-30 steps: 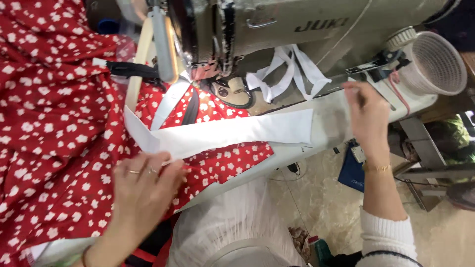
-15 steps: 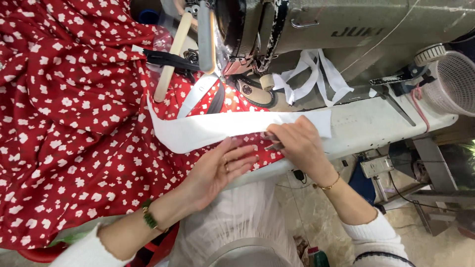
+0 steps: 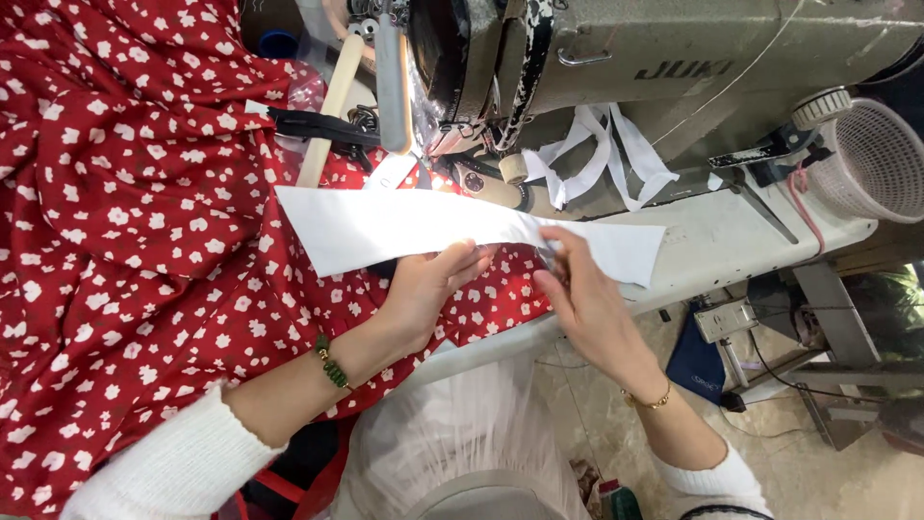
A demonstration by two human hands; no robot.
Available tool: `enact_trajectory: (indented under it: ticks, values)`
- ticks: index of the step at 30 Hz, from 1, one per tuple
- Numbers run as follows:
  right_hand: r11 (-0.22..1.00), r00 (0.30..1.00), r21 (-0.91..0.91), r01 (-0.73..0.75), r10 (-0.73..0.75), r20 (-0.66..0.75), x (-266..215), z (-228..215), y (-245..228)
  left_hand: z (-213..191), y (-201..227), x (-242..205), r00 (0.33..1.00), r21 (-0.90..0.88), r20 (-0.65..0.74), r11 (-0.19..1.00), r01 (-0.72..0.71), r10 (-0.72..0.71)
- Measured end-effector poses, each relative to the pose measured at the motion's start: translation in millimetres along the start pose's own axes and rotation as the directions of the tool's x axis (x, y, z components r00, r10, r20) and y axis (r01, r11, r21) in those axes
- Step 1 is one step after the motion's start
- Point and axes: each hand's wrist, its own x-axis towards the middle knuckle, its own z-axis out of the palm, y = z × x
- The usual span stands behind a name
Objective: Trimming excess threads or fabric from a garment component using a thread nipper at a sewing station.
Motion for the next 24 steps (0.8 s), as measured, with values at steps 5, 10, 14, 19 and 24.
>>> enact_trajectory:
  ticks: [5, 10, 14, 19, 24]
  values:
    - [0.990, 0.992, 0.143, 0.001, -0.019, 0.127, 4, 4, -34, -8, -7, 7, 0.999, 0.048, -0.014, 0.998, -0.033, 0.033]
    - [0.946, 0.986, 0.323, 0.005, -0.059, 0.157, 16, 24, -29, -5, -8, 7, 0.998, 0.078, 0.021, 0.995, -0.058, 0.056]
    - [0.941, 0.985, 0.337, 0.002, -0.060, 0.161, 19, 30, -30, 2, 2, -3, 1.000, 0.065, 0.005, 0.998, -0.023, 0.023]
    - [0.940, 0.987, 0.342, -0.008, -0.047, 0.153, 20, 29, -32, -3, 1, 1, 1.000, 0.063, 0.007, 0.998, 0.006, -0.007]
    - [0.926, 0.986, 0.376, -0.022, -0.042, 0.162, 21, 28, -34, 4, 11, -8, 0.997, 0.117, -0.005, 0.990, 0.080, -0.080]
